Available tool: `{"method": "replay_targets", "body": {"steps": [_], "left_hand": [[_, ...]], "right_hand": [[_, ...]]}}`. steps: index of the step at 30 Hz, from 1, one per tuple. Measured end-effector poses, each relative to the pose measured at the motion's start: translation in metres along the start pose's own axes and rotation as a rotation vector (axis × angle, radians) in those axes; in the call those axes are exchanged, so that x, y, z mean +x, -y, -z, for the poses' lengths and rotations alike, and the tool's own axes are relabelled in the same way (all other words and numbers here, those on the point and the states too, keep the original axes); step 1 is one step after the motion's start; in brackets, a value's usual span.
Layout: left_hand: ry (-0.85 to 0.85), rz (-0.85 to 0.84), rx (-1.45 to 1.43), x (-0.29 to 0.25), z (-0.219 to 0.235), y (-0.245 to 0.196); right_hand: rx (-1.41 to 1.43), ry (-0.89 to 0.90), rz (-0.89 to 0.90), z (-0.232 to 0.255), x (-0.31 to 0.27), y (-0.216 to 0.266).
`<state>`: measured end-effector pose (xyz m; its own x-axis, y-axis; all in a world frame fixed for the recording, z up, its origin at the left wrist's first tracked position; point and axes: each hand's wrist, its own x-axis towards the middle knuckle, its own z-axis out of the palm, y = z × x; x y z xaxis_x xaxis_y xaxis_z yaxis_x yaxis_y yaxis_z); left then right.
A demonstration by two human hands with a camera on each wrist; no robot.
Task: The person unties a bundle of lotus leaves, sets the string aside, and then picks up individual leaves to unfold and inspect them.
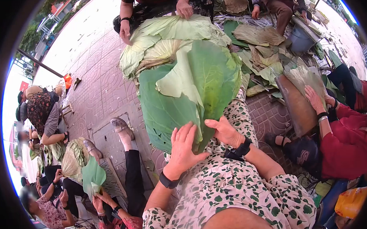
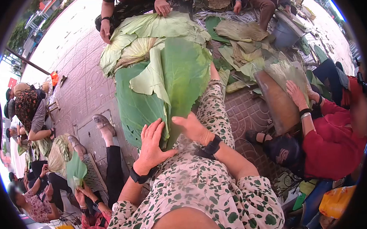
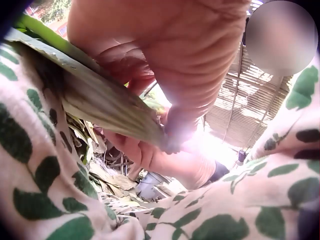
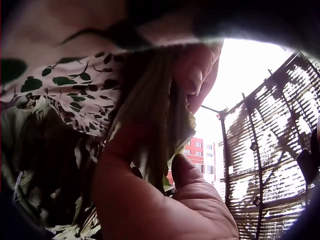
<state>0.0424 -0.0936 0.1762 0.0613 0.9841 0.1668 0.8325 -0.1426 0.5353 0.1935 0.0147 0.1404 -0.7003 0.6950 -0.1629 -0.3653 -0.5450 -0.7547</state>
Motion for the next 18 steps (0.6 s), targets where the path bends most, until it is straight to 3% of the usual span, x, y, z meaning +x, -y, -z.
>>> {"method": "replay_targets", "body": {"steps": [9, 12, 15, 18], "left_hand": [[0.035, -0.081, -0.018, 0.007, -0.004, 0.001], [-0.045, -0.079, -0.071, 0.007, -0.010, 0.006], [-0.120, -0.051, -0.109, 0.009, -0.018, 0.014], [-0.152, -0.013, -0.114, 0.016, -0.020, 0.012]], "right_hand": [[0.106, 0.027, -0.053, 0.008, 0.000, -0.002], [-0.028, 0.085, -0.108, 0.013, 0.000, -0.011], [-0.284, 0.298, -0.128, 0.005, -0.002, -0.013], [-0.280, 0.232, -0.132, 0.001, 0.000, -0.019]]}}
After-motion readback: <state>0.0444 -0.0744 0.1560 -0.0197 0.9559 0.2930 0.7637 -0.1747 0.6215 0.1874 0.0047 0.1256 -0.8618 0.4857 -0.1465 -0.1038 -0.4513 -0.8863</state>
